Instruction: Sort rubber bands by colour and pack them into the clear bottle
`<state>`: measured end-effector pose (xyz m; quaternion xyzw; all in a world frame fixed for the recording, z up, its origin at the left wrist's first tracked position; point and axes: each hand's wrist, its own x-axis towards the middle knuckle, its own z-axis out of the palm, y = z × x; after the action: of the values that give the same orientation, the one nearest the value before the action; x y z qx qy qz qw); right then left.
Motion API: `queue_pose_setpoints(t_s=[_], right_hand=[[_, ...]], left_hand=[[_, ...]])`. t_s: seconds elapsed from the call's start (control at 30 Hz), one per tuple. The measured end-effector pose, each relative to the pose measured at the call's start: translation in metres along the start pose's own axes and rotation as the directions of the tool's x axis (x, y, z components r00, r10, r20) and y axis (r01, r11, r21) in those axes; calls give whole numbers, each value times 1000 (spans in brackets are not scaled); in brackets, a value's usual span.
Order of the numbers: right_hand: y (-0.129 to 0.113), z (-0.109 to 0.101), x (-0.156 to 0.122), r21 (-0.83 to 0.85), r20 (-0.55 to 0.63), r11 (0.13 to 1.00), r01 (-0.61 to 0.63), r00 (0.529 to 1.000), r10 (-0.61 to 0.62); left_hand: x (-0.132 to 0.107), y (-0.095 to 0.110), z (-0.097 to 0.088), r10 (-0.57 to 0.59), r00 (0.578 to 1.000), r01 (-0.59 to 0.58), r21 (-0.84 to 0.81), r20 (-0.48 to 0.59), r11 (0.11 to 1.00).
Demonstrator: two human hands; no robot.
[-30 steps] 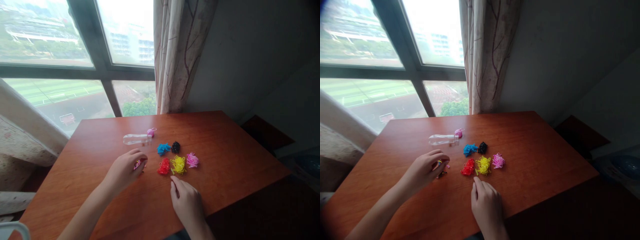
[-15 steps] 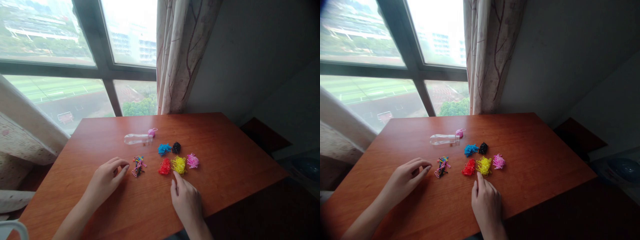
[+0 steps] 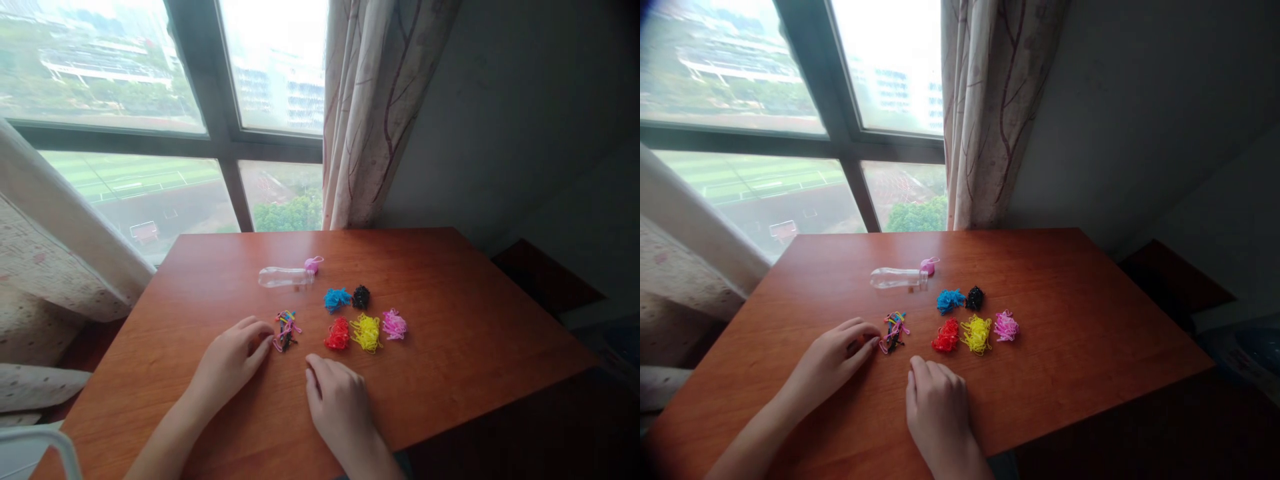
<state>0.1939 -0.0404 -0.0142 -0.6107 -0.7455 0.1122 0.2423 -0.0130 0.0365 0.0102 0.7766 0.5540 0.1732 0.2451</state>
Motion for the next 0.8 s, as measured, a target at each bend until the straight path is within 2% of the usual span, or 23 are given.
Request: queue_pose_setpoints(t_s=[0.1,0.3,0.57,0.8], right_hand=[[-13,7,16,-60,57,998,-29,998,32],[-26,15,37,-155,50,984,-84,994,93],[-25,12,43,-100,10,992,-76,997,78],[-20,-1,45,-23,-64,996,-90,994,88]], left_hand=[[0,0,1,-5,1000,5,4,-4,1000],[-3,3,-1,13,1000,-13,19,-13,1000],[-3,9,1,25,999,-24,22,-38,999],[-3,14,3,54,997,-54,-5,-59,999]])
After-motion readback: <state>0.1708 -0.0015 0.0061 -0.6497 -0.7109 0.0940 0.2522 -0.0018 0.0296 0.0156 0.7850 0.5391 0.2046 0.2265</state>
